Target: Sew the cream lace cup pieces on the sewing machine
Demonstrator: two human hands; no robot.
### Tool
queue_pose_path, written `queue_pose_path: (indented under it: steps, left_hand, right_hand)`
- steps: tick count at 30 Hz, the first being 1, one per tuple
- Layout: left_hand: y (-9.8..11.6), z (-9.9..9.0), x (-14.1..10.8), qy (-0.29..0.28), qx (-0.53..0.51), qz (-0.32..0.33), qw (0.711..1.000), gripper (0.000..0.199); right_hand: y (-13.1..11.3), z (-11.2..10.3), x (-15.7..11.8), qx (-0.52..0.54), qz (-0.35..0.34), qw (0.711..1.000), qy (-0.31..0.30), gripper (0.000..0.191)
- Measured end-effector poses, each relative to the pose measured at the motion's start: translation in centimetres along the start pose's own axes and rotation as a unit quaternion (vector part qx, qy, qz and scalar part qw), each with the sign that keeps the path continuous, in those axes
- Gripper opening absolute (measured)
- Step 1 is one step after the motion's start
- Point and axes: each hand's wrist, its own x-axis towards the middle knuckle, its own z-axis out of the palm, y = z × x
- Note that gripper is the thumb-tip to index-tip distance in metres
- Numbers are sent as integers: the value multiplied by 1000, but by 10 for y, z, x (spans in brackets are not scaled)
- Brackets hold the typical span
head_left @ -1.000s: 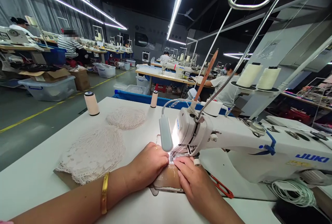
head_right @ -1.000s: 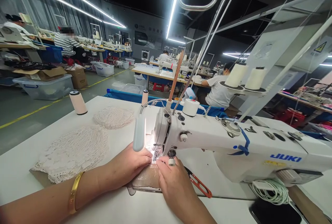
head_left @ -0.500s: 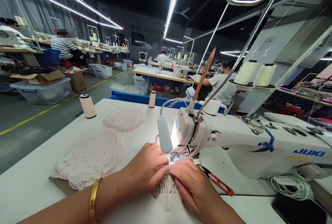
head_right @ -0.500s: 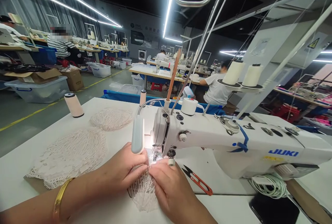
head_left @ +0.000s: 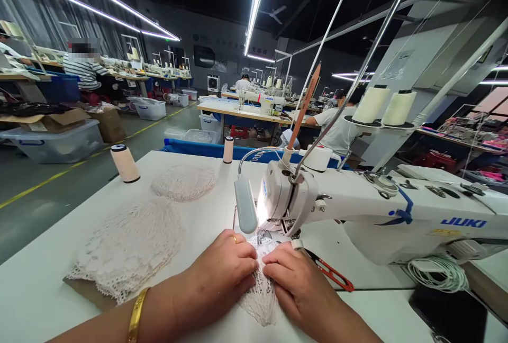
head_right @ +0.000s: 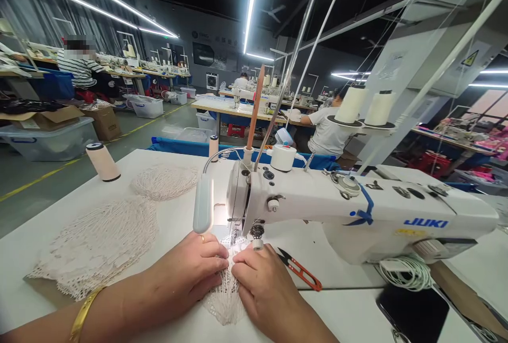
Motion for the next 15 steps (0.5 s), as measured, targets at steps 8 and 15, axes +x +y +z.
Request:
queue_pose_path:
  steps: [8, 15]
  left_hand:
    - [-4, 1, 2, -13, 19, -7, 1000, 11]
    - [-11, -4, 8, -35, 22, -39, 998, 15]
  right_hand:
    - [1, 2, 2, -8, 12, 1000, 7, 38]
    - [4, 4, 6, -17, 20, 1000, 17, 41]
